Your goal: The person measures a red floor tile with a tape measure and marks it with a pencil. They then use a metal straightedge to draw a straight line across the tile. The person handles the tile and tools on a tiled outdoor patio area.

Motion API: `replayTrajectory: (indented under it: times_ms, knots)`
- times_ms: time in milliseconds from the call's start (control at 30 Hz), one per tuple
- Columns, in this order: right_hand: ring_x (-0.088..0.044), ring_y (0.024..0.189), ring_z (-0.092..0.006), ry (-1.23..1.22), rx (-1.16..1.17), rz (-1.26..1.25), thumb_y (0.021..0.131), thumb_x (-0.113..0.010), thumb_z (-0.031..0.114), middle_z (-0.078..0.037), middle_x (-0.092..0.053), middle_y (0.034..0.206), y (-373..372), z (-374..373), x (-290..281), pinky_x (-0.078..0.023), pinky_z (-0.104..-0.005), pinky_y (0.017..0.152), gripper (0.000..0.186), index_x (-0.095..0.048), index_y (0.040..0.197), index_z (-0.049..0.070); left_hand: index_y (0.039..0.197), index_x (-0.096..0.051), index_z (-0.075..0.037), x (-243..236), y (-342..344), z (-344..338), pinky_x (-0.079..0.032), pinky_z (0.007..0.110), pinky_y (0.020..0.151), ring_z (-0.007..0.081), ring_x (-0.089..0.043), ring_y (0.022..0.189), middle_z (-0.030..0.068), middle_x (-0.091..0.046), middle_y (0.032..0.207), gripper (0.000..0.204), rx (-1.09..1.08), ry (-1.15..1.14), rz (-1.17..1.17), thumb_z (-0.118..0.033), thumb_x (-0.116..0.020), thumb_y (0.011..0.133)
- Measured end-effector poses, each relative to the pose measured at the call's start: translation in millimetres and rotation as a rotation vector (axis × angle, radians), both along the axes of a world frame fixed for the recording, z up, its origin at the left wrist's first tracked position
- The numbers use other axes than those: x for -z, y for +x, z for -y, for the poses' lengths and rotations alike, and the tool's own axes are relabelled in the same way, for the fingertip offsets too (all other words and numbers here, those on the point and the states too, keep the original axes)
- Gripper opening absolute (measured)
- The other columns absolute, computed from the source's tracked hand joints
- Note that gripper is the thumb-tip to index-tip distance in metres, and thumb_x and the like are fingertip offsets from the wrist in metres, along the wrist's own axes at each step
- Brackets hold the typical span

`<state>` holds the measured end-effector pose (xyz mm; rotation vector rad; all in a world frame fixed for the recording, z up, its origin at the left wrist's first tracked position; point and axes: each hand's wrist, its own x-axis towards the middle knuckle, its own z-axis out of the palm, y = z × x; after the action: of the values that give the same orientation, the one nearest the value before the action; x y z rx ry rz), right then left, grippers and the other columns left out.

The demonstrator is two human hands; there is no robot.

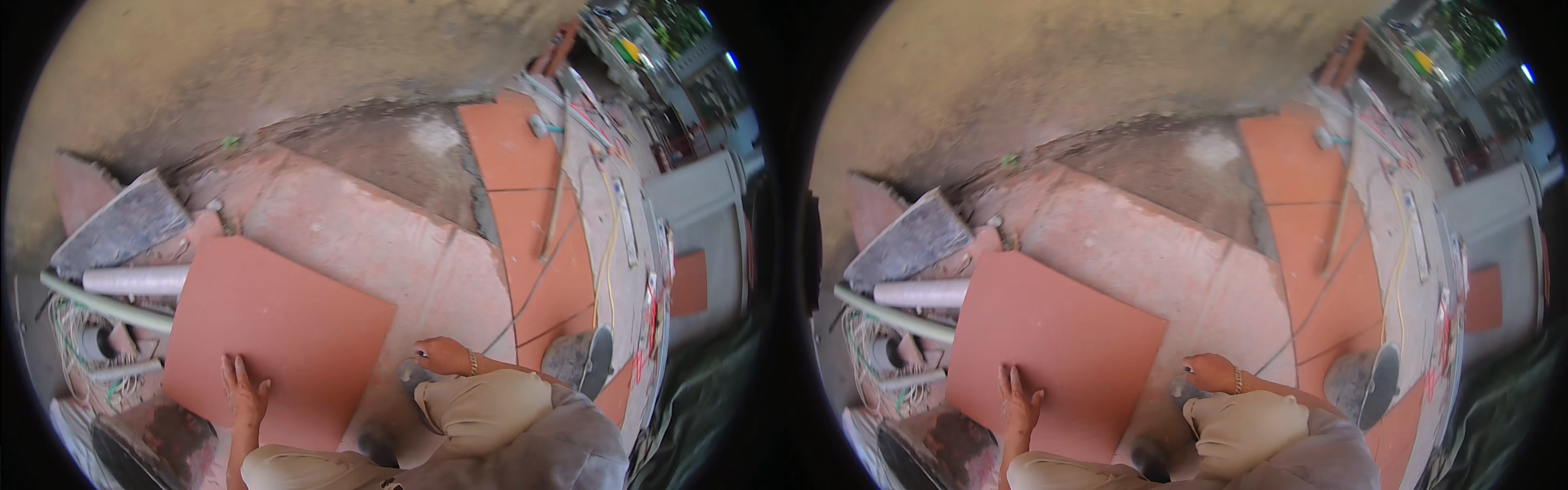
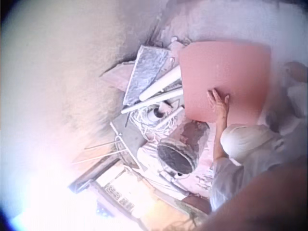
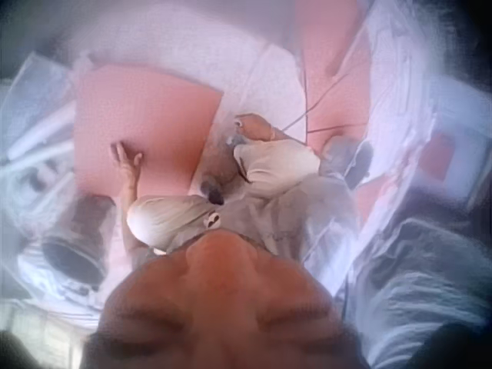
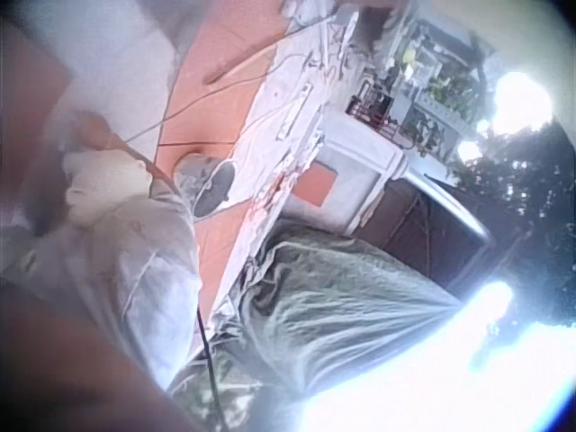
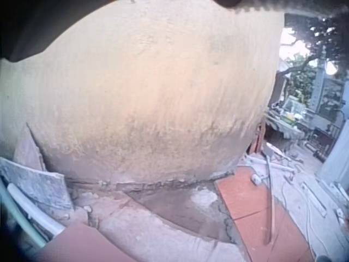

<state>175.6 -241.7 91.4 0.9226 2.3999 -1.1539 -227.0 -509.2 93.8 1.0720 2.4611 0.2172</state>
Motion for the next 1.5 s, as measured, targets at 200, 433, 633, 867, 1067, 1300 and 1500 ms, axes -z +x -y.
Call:
replayTrajectory:
  times_ms: [200, 433, 633, 867, 1067, 1300, 1500]
  knots:
    - [-0.068, 0.095, -0.0413, 0.0, 0.233, 0.119, 0.092, -0.062, 0.025, -0.021, -0.072, 0.101, 56.5, 21.3, -15.0, -0.053, -0.0528, 0.085, 0.025, -0.065, 0.107, 0.005, 0.163, -0.01, -0.005, 24.8, 21.1, -13.7, -0.026, 0.058, 0.123, 0.0494, -0.01, 0.154, 0.0256, -0.005, 0.169, 0.136, -0.004, -0.067, -0.079, -0.027, -0.097, 0.061]
    - [-0.069, 0.1, -0.0398, -0.076, 0.492, 0.259, 0.092, -0.064, 0.027, -0.021, -0.072, 0.103, 137.3, 81.7, -6.8, -0.054, -0.0505, 0.086, 0.03, -0.067, 0.115, 0.008, 0.162, -0.002, 0.001, 56.5, 2.5, -27.2, -0.015, 0.059, 0.126, 0.0508, 0.0, 0.155, 0.0311, 0.003, 0.167, 0.148, 0.008, -0.298, -0.12, -0.038, -0.097, 0.056]
    - [-0.07, 0.102, -0.0401, -0.201, 0.721, 0.307, 0.093, -0.065, 0.03, -0.022, -0.072, 0.105, 193.2, 156.1, 15.4, -0.055, -0.0503, 0.089, 0.033, -0.067, 0.117, 0.008, 0.161, -0.002, 0.002, 69.1, 21.5, -59.2, -0.014, 0.062, 0.124, 0.0512, 0.0, 0.155, 0.0309, 0.001, 0.167, 0.142, 0.156, -0.298, -0.285, -0.043, -0.092, 0.061]
    - [-0.07, 0.105, -0.0396, -0.271, 0.96, 0.313, 0.092, -0.063, 0.035, -0.021, -0.072, 0.104, 218.6, 281.6, 35.4, -0.054, -0.0503, 0.089, 0.033, -0.067, 0.11, 0.008, 0.161, -0.003, 0.003, 71.6, 31.9, -84.8, -0.014, 0.064, 0.123, 0.0517, -0.001, 0.154, 0.0307, -0.001, 0.167, 0.137, 0.385, -0.266, -0.394, -0.049, -0.087, 0.067]
    - [-0.07, 0.107, -0.0383, -0.3, 1.298, 0.384, 0.089, -0.06, 0.02, -0.022, -0.073, 0.111, 210.8, 372.2, 21.1, -0.055, -0.0479, 0.093, 0.03, -0.074, 0.109, 0.003, 0.161, -0.003, 0.005, 77.0, 63.6, -103.8, -0.013, 0.067, 0.122, 0.0521, -0.001, 0.154, 0.0305, -0.003, 0.167, 0.132, 0.556, -0.185, -0.459, -0.054, -0.081, 0.071]
    - [-0.07, 0.102, -0.0381, -0.447, 1.518, 0.403, 0.086, -0.061, 0.025, -0.021, -0.074, 0.107, 168.8, 450.5, 22.0, -0.055, -0.0474, 0.092, 0.031, -0.074, 0.105, 0.004, 0.16, -0.004, 0.006, 78.4, 49.5, -104.6, -0.013, 0.069, 0.121, 0.0526, -0.001, 0.154, 0.0303, -0.005, 0.167, 0.128, 0.662, -0.133, -0.504, -0.06, -0.076, 0.077]
    - [-0.071, 0.097, -0.0395, -0.497, 1.404, 0.275, 0.084, -0.063, 0.027, -0.022, -0.074, 0.102, 130.5, 461.2, 62.6, -0.056, -0.0481, 0.088, 0.032, -0.077, 0.1, 0.003, 0.16, -0.005, 0.007, 79.7, -0.5, -62.8, -0.012, 0.071, 0.119, 0.0531, -0.001, 0.154, 0.0301, -0.007, 0.167, 0.125, 0.616, -0.171, -0.546, -0.065, -0.071, 0.082]
